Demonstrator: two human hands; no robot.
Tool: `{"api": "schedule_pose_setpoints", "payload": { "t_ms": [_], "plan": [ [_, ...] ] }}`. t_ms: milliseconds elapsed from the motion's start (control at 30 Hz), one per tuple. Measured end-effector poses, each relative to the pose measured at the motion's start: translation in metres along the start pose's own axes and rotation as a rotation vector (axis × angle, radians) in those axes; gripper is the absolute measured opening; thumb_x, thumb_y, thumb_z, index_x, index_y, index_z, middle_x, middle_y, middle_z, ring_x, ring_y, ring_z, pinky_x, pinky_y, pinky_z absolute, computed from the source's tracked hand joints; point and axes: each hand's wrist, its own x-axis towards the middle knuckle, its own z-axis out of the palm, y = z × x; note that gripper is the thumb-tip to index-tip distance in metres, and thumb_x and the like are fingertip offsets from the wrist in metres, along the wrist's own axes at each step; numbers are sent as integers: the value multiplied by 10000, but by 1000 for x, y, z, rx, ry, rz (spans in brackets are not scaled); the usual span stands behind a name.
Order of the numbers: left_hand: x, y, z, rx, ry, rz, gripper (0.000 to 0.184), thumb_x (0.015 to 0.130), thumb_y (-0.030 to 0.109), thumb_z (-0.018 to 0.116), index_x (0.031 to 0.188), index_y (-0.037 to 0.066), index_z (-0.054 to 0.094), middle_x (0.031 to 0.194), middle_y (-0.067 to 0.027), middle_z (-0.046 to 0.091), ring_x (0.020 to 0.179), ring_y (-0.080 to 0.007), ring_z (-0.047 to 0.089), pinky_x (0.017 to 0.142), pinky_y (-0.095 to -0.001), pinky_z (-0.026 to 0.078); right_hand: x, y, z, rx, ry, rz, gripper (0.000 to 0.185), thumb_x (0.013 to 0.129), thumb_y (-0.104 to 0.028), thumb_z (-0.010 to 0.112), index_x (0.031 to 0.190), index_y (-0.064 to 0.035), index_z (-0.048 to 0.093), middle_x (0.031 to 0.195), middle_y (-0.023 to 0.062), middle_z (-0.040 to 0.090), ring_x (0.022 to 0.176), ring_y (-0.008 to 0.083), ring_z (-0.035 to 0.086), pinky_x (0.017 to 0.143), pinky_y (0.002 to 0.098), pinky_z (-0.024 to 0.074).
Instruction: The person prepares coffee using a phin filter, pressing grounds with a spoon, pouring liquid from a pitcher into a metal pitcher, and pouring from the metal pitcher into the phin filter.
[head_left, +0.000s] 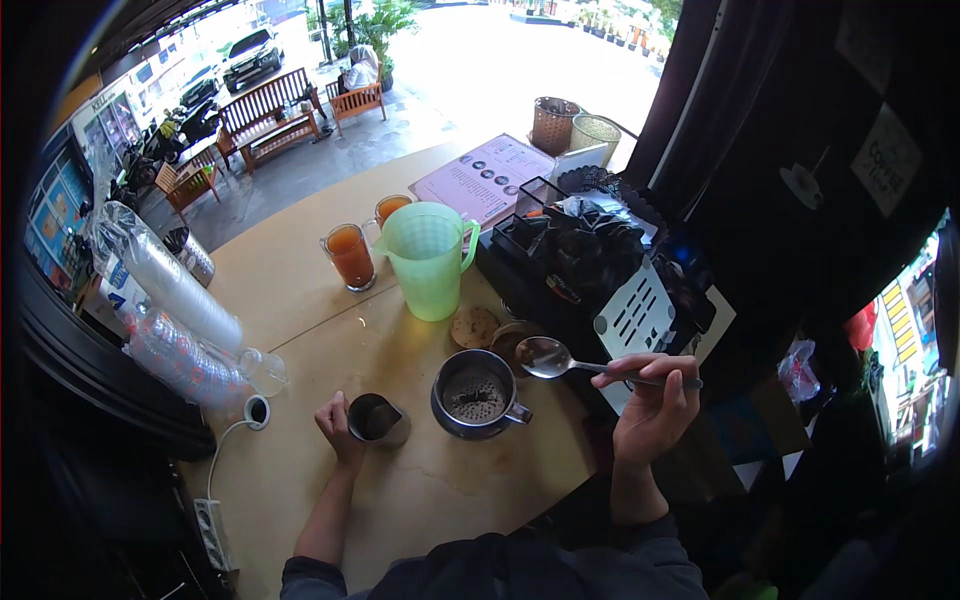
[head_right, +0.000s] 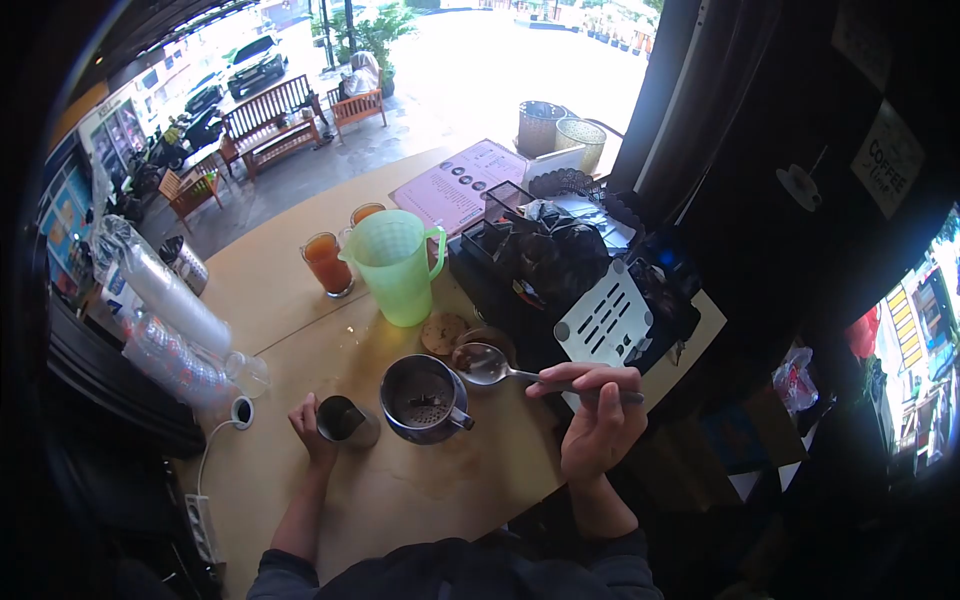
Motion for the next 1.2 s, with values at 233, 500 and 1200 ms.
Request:
{"api": "schedule_pose_setpoints", "payload": {
  "t_ms": [233, 500, 1200],
  "plan": [
    [1, -16, -3, 298, 31, 425, 289, 969, 158, 533, 747, -12, 461, 772, -55, 439, 708, -147, 417, 682, -327, 379, -19, -6, 12, 22, -220, -68, 251, 1026, -150, 359, 970, 62, 481, 971, 303, 637, 797, 312, 680, 737, 387, 562],
    [20, 21, -2, -48, -65, 123, 397, 951, 165, 533, 612, 19, 385, 606, 1, 343, 575, -100, 320, 548, -311, 287, -10, -22, 14, -317, -601, -262, 128, 866, 62, 577, 980, 8, 599, 1042, 187, 670, 889, 303, 687, 734, 359, 566],
    [60, 117, -3, -738, -128, -633, 416, 847, 50, 629, 528, 180, 396, 497, 88, 365, 406, -24, 292, 408, -234, 236, -3, 6, 15, -306, -624, -325, 113, 844, 39, 617, 955, 24, 609, 1004, 186, 690, 864, 311, 698, 728, 354, 571]
  ]
}}
